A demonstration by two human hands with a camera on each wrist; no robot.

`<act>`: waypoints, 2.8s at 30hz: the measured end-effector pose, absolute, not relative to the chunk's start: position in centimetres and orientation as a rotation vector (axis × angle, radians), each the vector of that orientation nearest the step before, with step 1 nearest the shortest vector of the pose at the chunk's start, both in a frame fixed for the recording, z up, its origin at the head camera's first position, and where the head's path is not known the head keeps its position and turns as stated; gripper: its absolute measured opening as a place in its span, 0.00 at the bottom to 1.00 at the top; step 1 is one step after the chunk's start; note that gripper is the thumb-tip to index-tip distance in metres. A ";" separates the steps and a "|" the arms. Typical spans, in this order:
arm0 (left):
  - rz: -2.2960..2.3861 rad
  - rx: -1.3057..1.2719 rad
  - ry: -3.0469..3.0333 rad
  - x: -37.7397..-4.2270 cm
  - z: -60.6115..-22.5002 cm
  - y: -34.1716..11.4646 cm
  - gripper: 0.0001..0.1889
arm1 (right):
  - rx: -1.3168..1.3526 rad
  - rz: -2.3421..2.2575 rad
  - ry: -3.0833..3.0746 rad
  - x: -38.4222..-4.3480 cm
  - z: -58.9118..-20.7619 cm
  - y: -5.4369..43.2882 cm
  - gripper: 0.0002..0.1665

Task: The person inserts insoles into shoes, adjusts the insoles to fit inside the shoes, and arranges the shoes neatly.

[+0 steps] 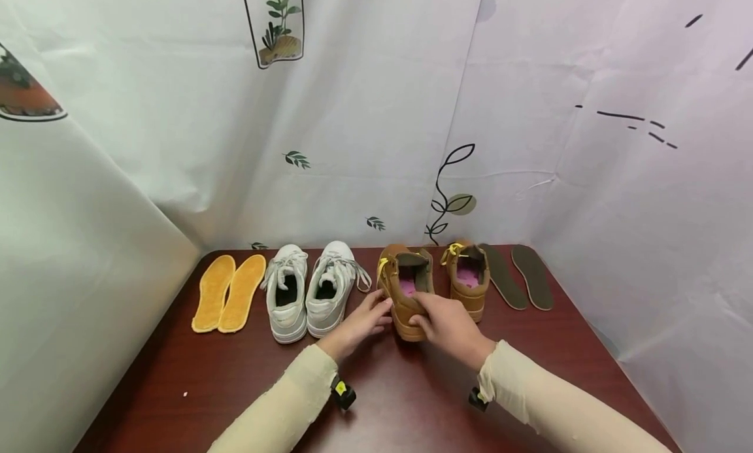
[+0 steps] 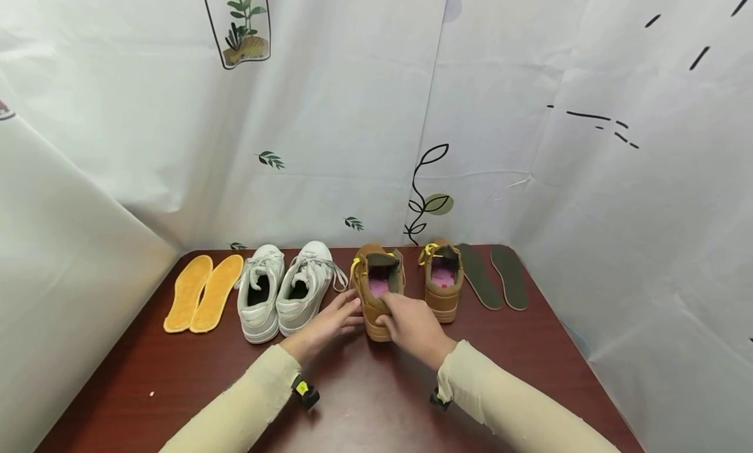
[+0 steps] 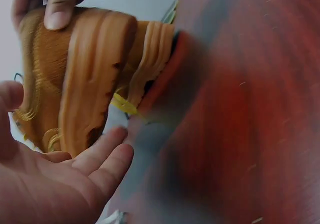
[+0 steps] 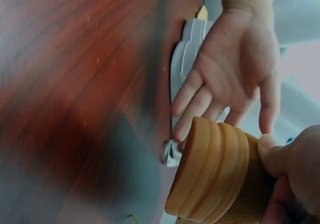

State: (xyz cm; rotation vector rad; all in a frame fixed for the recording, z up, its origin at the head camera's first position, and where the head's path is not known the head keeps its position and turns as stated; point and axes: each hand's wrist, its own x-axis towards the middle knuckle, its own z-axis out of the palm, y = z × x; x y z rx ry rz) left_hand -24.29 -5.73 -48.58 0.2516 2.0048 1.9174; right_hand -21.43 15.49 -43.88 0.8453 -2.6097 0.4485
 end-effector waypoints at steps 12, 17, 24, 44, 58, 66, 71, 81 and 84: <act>2.026 0.255 1.994 -23.6 -48.3 -6.2 0.36 | 0.962 0.458 -2.532 -20.8 -45.2 13.5 0.20; 1.994 0.198 2.011 -23.6 -48.2 -6.5 0.34 | 0.973 0.439 -2.541 -20.8 -45.8 12.9 0.21; 1.951 0.108 2.017 -23.7 -48.5 -6.7 0.36 | 0.944 0.389 -2.564 -20.6 -46.9 12.0 0.20; 1.497 0.164 2.515 -23.5 -48.3 -7.2 0.23 | 0.879 0.440 -2.729 -20.4 -47.7 10.8 0.24; 1.329 0.261 2.817 -24.2 -47.8 -7.0 0.27 | 0.929 0.370 -2.714 -20.0 -47.8 10.8 0.31; 1.343 0.350 2.902 -24.8 -47.1 -6.8 0.38 | 0.964 0.399 -2.752 -20.1 -47.7 11.2 0.32; 1.264 0.304 2.946 -25.4 -46.9 -6.6 0.41 | 0.958 0.467 -2.799 -20.0 -47.6 11.4 0.30; 1.217 0.197 3.008 -26.6 -47.5 -5.1 0.31 | 0.995 0.645 -2.640 -21.2 -46.8 13.6 0.16; 1.222 0.179 3.040 -26.9 -48.1 -5.0 0.31 | 0.993 0.710 -2.554 -21.9 -46.6 15.2 0.12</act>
